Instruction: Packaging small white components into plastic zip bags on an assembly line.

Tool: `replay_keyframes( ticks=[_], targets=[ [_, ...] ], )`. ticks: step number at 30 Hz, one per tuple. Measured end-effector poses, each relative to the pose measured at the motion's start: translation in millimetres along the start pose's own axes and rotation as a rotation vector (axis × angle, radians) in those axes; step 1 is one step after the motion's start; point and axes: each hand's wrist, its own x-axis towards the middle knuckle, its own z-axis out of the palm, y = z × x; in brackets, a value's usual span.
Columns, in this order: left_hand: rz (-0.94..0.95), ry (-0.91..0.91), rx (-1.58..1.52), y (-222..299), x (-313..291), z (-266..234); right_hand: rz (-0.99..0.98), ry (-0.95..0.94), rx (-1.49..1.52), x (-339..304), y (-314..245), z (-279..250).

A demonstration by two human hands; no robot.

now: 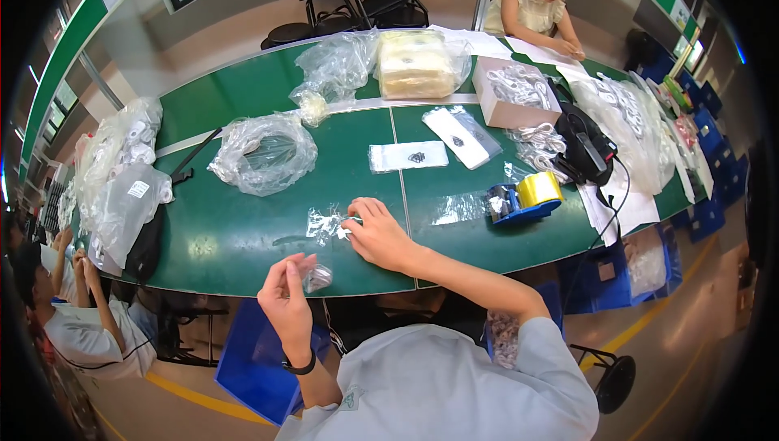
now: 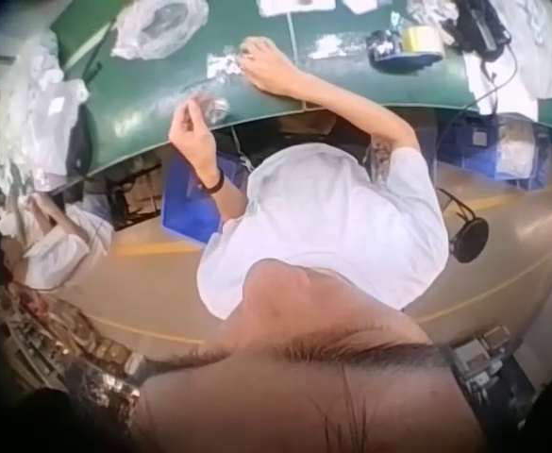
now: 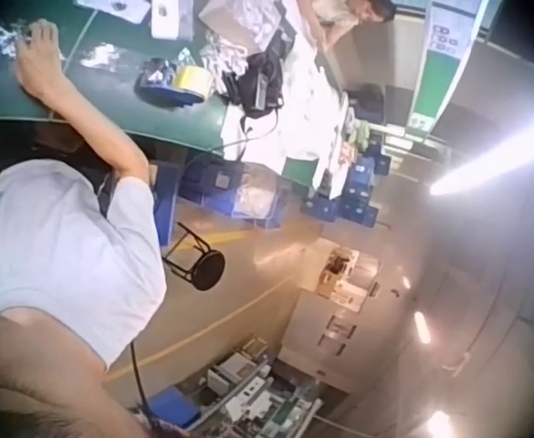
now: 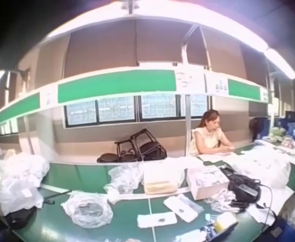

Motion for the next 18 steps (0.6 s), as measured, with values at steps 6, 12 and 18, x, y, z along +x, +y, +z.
replay_keyframes(
  ticks=[6,12,18],
  targets=[
    [0.089,-0.054,0.065,16,4,25,0.121,0.26,0.658,3,-31,-49],
    [0.175,-0.138,0.052,28,8,43,0.004,0.333,0.636,1,-34,-62],
    [0.156,-0.231,-0.188,15,12,52,0.079,0.411,0.656,-2,-34,-84]
  ],
)
